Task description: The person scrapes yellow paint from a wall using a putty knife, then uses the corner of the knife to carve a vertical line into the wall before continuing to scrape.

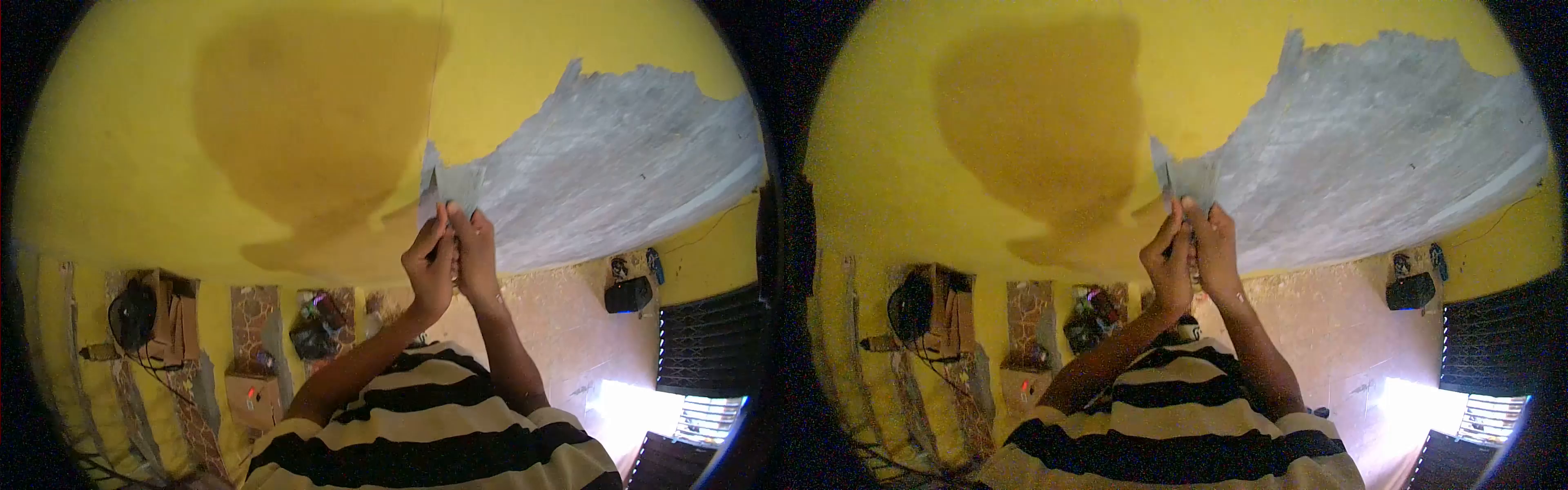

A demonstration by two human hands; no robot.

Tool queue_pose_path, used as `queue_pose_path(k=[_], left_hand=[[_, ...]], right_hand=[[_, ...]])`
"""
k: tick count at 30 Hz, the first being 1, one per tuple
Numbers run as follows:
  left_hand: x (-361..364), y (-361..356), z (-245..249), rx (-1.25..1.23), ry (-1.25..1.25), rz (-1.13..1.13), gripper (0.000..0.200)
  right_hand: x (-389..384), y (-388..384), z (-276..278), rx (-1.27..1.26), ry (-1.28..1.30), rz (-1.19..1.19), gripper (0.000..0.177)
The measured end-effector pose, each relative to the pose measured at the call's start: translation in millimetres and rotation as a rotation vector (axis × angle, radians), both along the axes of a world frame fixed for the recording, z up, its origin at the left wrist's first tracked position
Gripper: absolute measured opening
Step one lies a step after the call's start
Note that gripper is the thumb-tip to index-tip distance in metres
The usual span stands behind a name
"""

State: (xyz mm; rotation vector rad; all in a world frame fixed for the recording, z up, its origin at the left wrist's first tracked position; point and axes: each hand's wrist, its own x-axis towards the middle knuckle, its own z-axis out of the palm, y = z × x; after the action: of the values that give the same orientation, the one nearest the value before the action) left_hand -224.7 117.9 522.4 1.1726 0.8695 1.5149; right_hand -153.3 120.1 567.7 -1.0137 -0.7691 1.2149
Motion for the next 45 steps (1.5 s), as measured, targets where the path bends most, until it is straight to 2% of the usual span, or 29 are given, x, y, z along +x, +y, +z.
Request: queue_pose_path(k=[2, 7, 12, 15, 17, 19, 22, 25, 26, 29, 31, 34, 36, 39, 45], left_hand=[[2, 4, -5, 0.024, -0.096, -0.034, 0.042], [-1, -6, -30, -0.031, -0.021, -0.023, 0.042], [0, 7, 11, 0.083, -0.076, -0.023, 0.042], [-5, 3, 10, 0.041, -0.086, -0.068, 0.042], [-4, -2, -18, 0.02, -0.062, -0.052, 0.042], [-3, -4, -25, 0.007, -0.038, -0.036, 0.042], [0, 2, -12, 0.025, -0.061, -0.02, 0.04], [-1, 7, 30, 0.006, -0.086, -0.054, 0.039], [0, 8, 40, 0.077, -0.104, -0.032, 0.039], [-2, 5, 31, -0.026, -0.092, -0.078, 0.039], [1, 1, 0, 0.016, -0.081, -0.063, 0.039], [5, -1, -10, 0.029, -0.07, -0.039, 0.041], [8, 0, -5, 0.015, -0.07, -0.048, 0.041], [7, -3, -6, -0.014, -0.088, -0.082, 0.041], [8, 2, -7, 0.039, -0.004, -0.019, 0.039]], right_hand=[[-1, -2, -2, -0.045, 0.03, 0.001, 0.019], [-2, -7, -24, -0.097, 0.069, -0.018, 0.019], [-6, 4, 5, -0.039, 0.033, -0.069, 0.021], [-7, 1, 2, -0.058, 0.033, -0.07, 0.022], [-7, -3, -15, -0.067, 0.022, -0.057, 0.021], [-7, -4, -25, -0.068, 0.011, -0.045, 0.02], [-8, 1, -14, -0.049, 0.011, -0.084, 0.02], [-6, 6, 12, 0.019, 0.008, -0.129, 0.025], [-8, 5, 30, 0.036, 0.099, -0.076, 0.025], [-6, 4, 16, 0.002, 0.021, -0.107, 0.023], [-5, -2, -7, -0.01, 0.06, -0.062, 0.02], [0, -1, -14, -0.071, 0.09, -0.062, 0.02], [2, -3, -3, -0.066, 0.032, -0.062, 0.018], [3, -4, -6, -0.057, 0.102, -0.026, 0.017], [4, -3, -10, -0.055, 0.088, -0.02, 0.019]])
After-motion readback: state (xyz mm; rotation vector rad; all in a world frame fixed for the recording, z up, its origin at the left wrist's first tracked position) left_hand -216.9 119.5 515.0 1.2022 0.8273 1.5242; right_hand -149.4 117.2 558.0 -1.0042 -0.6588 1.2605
